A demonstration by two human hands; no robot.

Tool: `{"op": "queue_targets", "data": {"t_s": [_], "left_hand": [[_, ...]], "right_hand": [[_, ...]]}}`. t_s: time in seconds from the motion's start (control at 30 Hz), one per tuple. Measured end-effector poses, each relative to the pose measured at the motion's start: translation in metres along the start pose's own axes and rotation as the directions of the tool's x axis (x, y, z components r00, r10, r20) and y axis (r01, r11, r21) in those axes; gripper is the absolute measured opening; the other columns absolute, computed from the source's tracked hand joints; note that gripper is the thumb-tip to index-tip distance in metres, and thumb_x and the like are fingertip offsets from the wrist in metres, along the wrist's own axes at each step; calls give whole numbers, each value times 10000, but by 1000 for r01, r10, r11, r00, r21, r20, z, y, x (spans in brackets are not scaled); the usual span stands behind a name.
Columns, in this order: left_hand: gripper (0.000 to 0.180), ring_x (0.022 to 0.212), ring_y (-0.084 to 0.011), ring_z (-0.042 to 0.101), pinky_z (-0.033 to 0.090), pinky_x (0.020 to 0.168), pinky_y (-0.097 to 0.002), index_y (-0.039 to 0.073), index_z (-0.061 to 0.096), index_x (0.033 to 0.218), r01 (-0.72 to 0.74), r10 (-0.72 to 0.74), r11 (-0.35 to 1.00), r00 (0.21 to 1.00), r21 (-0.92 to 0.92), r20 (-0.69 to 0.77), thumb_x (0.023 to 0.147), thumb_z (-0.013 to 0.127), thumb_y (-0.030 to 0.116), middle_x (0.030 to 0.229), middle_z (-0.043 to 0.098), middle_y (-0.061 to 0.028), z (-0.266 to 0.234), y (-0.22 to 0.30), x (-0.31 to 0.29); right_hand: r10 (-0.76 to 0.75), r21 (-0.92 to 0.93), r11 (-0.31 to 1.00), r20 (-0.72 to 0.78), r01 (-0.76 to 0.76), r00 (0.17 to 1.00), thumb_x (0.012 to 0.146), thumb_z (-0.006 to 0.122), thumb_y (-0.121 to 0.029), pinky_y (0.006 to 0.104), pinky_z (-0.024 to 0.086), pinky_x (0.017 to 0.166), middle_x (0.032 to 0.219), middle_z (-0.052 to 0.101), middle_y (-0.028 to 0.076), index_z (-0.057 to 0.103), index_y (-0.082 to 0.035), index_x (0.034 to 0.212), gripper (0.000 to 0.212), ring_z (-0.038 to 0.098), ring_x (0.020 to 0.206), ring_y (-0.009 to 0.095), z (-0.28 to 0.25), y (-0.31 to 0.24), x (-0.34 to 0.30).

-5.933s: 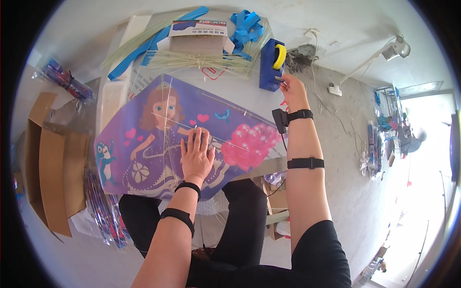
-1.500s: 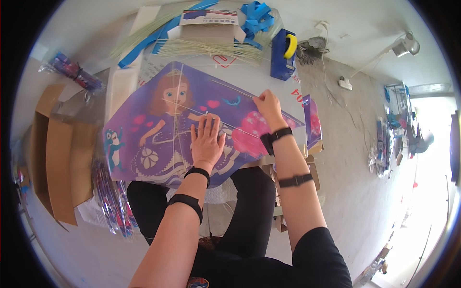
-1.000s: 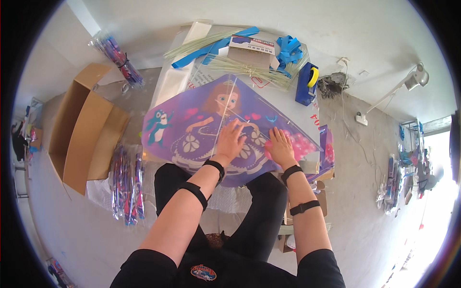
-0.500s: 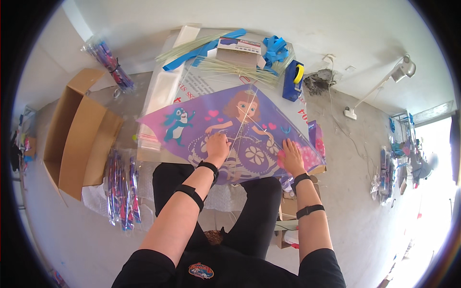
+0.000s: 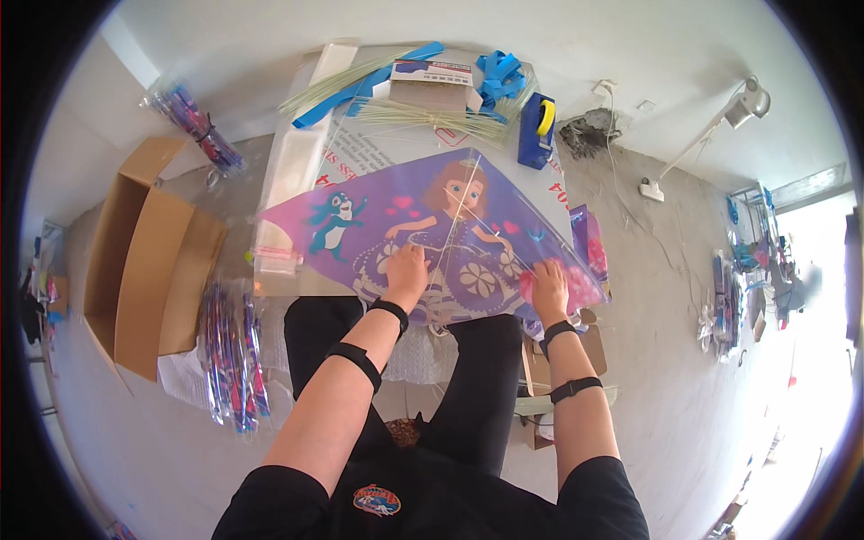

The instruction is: The recorder is assembling a plastic kite by inserting support rods and securing them with tape.

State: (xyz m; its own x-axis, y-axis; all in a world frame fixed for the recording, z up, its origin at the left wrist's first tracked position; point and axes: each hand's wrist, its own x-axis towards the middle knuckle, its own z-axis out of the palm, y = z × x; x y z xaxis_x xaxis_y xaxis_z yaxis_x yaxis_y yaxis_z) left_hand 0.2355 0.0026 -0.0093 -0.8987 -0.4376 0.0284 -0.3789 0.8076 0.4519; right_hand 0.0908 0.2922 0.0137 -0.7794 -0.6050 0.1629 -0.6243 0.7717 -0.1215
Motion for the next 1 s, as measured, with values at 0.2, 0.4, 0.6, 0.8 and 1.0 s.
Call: {"op": "queue_targets", "data": {"t_s": [0.2, 0.4, 0.6, 0.8, 1.0], "left_hand": [[275, 902, -325, 619, 497, 768, -430, 34, 618, 905, 2, -1, 1000, 999, -27, 49, 800, 707, 272, 931, 609, -130, -5, 19, -3], [248, 913, -327, 625, 509, 768, -441, 16, 620, 867, 79, -72, 995, 990, -56, 118, 830, 681, 254, 949, 617, -151, 2, 29, 0], [180, 924, -388, 618, 506, 762, -480, 14, 564, 1011, 160, -157, 986, 985, -46, 76, 892, 583, 147, 979, 622, -180, 3, -2, -3], [115, 889, -381, 619, 470, 704, -518, 51, 494, 955, 185, -212, 973, 954, -140, -211, 918, 553, 143, 895, 617, -180, -12, -12, -20], [112, 997, -367, 593, 475, 826, -467, 24, 548, 923, 97, -106, 993, 983, -70, -148, 906, 559, 134, 1048, 618, -166, -20, -32, -34]], "right_hand": [[-3, 55, 998, -35, 5, 999, 821, 604, -138, 465, 477, 790, 930, 592, 131, 546, -61, 828, 97, 581, 925, 336, 3, -5, 7], [44, -154, 988, 140, -22, 989, 820, 585, -117, 448, 481, 860, 1006, 603, 181, 577, -53, 946, 142, 594, 996, 370, 16, 21, 12], [346, 294, 897, -6, -329, 938, 837, 558, -106, 483, 445, 915, 1089, 560, 235, 498, -3, 1117, 304, 542, 1076, 430, -5, 54, -30], [815, 507, 537, -107, -674, 569, 896, 635, -228, 421, 452, 785, 1063, 606, 189, 533, 32, 1073, 330, 556, 867, 307, 8, 109, -105], [732, 836, -364, 530, -412, 428, 916, 663, -244, 228, 182, 363, 855, 666, 72, 594, -66, 922, 191, 299, 379, 40, 6, 86, -89]]}}
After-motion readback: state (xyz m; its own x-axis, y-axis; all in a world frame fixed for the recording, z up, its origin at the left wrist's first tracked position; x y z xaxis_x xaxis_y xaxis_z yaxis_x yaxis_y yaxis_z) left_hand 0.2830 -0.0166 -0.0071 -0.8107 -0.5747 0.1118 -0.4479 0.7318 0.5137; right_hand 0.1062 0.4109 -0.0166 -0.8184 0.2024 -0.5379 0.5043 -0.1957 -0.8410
